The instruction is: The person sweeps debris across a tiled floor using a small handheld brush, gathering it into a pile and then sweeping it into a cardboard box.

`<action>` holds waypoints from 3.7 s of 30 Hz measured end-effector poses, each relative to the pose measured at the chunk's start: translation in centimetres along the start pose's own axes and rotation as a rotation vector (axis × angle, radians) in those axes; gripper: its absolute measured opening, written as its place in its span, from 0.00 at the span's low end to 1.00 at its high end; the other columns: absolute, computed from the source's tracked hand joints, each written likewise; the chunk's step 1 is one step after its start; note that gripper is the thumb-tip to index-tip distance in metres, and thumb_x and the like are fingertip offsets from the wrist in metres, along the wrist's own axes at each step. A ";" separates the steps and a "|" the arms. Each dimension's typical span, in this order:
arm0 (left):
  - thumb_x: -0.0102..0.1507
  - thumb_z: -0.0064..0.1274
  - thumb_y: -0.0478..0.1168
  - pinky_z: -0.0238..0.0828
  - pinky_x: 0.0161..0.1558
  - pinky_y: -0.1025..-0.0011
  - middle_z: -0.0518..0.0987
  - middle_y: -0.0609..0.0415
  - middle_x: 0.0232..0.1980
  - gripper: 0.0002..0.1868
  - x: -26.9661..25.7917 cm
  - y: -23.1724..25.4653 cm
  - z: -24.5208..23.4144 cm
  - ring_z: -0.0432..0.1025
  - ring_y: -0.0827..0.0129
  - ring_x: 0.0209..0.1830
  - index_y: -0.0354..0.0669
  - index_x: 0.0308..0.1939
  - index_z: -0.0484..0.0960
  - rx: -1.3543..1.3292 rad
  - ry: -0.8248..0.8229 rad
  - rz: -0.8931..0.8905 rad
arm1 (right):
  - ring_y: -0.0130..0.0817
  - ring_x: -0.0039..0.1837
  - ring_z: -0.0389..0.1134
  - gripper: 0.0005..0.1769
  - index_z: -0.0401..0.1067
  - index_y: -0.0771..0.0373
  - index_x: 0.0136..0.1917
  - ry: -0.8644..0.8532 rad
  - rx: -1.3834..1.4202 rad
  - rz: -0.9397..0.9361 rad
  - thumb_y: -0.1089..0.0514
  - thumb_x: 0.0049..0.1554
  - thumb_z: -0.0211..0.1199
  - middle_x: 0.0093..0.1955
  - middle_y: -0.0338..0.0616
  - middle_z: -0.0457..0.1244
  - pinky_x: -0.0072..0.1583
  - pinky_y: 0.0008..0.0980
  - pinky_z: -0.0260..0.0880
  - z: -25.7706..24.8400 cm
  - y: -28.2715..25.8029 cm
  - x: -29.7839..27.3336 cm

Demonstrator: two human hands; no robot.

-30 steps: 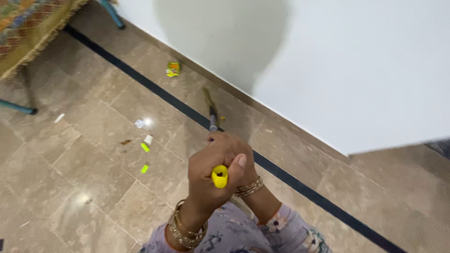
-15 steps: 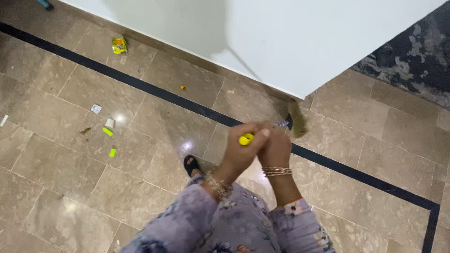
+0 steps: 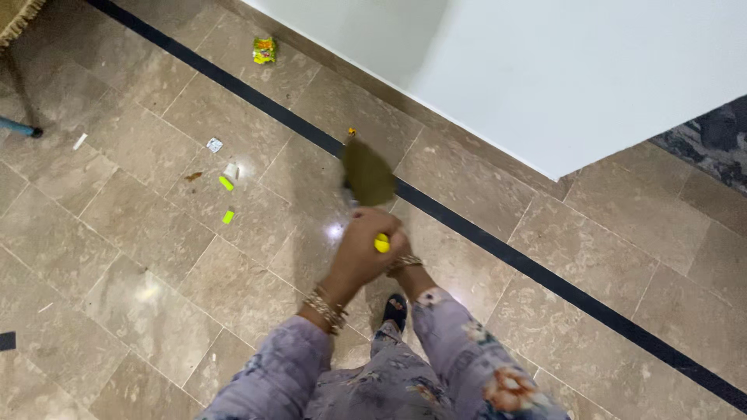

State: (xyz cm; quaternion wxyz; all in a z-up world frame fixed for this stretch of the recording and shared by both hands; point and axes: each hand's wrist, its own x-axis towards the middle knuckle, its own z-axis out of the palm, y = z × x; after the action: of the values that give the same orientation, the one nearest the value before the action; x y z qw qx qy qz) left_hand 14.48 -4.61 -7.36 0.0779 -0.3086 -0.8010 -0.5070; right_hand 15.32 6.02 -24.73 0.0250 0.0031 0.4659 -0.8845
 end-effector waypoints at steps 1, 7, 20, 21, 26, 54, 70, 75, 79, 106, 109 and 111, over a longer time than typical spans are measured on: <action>0.59 0.58 0.37 0.69 0.53 0.58 0.82 0.48 0.37 0.05 -0.2 -0.1 -1.6 0.76 0.58 0.37 0.41 0.31 0.78 0.002 0.007 -0.002 | 0.32 0.64 0.67 0.19 0.73 0.68 0.61 -0.007 -0.003 0.003 0.62 0.61 0.48 0.63 0.46 0.67 0.66 0.30 0.67 1.8 0.0 0.4; 0.56 0.60 0.38 0.65 0.40 0.59 0.76 0.50 0.28 0.09 -0.7 4.5 -9.7 0.72 0.56 0.31 0.41 0.26 0.75 0.167 0.044 0.023 | 0.33 0.62 0.68 0.17 0.73 0.64 0.63 -0.197 -0.243 -0.203 0.59 0.61 0.58 0.61 0.45 0.67 0.65 0.32 0.68 14.7 -4.9 0.5; 0.65 0.57 0.35 0.64 0.35 0.69 0.71 0.54 0.30 0.14 -11.8 7.2 -22.7 0.68 0.67 0.29 0.40 0.27 0.70 -0.476 -0.036 0.094 | 0.52 0.44 0.71 0.15 0.76 0.56 0.53 0.354 -1.626 -0.059 0.53 0.52 0.65 0.41 0.50 0.68 0.44 0.47 0.69 30.0 -8.9 -9.7; 0.65 0.56 0.34 0.64 0.34 0.71 0.71 0.56 0.29 0.13 -12.6 5.8 -22.5 0.66 0.71 0.29 0.38 0.27 0.70 -0.559 -0.032 0.022 | 0.52 0.44 0.71 0.15 0.76 0.56 0.53 0.374 -1.626 -0.044 0.53 0.52 0.65 0.41 0.50 0.68 0.44 0.47 0.69 29.8 -7.7 -10.1; 0.67 0.54 0.34 0.58 0.29 0.74 0.69 0.59 0.26 0.16 -15.8 -0.3 -20.6 0.61 0.80 0.27 0.37 0.25 0.69 -0.754 -0.064 -0.273 | 0.52 0.48 0.71 0.07 0.74 0.55 0.47 0.341 -1.828 0.087 0.52 0.59 0.60 0.44 0.50 0.69 0.49 0.47 0.70 25.8 0.6 -10.3; 0.62 0.59 0.39 0.62 0.29 0.65 0.72 0.51 0.23 0.16 -37.3 22.3 -34.9 0.67 0.63 0.21 0.40 0.24 0.71 -0.209 -0.072 0.205 | 0.23 0.55 0.66 0.17 0.73 0.61 0.61 0.059 -0.097 -0.235 0.52 0.66 0.52 0.56 0.39 0.66 0.57 0.25 0.68 43.2 6.2 -35.9; 0.63 0.53 0.35 0.61 0.31 0.74 0.65 0.56 0.25 0.12 -51.0 7.6 -37.7 0.60 0.79 0.29 0.36 0.27 0.69 -0.579 -0.217 -0.221 | 0.52 0.51 0.73 0.18 0.71 0.62 0.55 0.323 -1.563 0.270 0.49 0.56 0.63 0.49 0.56 0.70 0.51 0.46 0.73 43.3 25.6 -39.2; 0.56 0.59 0.43 0.64 0.30 0.63 0.72 0.45 0.20 0.15 -53.4 3.9 -47.9 0.67 0.57 0.26 0.38 0.20 0.77 -0.012 -0.194 -0.077 | 0.45 0.51 0.71 0.26 0.70 0.64 0.56 0.171 -0.634 -0.008 0.43 0.54 0.61 0.50 0.52 0.70 0.53 0.40 0.72 50.2 39.7 -35.4; 0.59 0.55 0.48 0.71 0.33 0.56 0.78 0.42 0.27 0.15 -53.8 1.4 -54.9 0.73 0.48 0.26 0.39 0.26 0.80 0.055 -0.355 -0.305 | 0.40 0.52 0.70 0.32 0.70 0.66 0.57 0.012 0.109 0.007 0.38 0.53 0.59 0.51 0.50 0.69 0.55 0.36 0.71 59.0 43.4 -30.5; 0.68 0.59 0.45 0.57 0.31 0.77 0.63 0.65 0.26 0.21 -37.1 4.7 -50.0 0.57 0.82 0.30 0.40 0.26 0.69 -0.681 -0.151 -0.074 | 0.53 0.51 0.72 0.12 0.73 0.55 0.53 0.288 -1.593 0.223 0.53 0.56 0.65 0.48 0.53 0.70 0.50 0.49 0.70 56.8 13.5 -23.6; 0.68 0.57 0.45 0.59 0.30 0.76 0.64 0.64 0.26 0.21 -36.4 1.1 -46.0 0.58 0.82 0.29 0.39 0.25 0.69 -0.630 -0.180 -0.171 | 0.54 0.54 0.71 0.15 0.73 0.55 0.55 0.271 -1.583 0.204 0.55 0.53 0.66 0.50 0.54 0.70 0.54 0.47 0.71 48.3 19.2 -21.7; 0.69 0.57 0.45 0.60 0.31 0.75 0.65 0.64 0.26 0.22 -35.3 -0.7 -44.3 0.59 0.82 0.29 0.39 0.25 0.69 -0.657 -0.207 -0.206 | 0.52 0.56 0.71 0.18 0.74 0.56 0.56 0.218 -1.556 0.123 0.57 0.51 0.66 0.51 0.53 0.71 0.57 0.44 0.72 42.4 23.8 -20.1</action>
State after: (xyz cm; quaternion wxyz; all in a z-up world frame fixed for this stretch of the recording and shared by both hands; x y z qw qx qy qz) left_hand 33.90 -57.63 -2.35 -0.1584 -0.2847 -0.6259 -0.7086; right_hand 37.24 -41.54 -19.75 0.0233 0.0973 0.9499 -0.2960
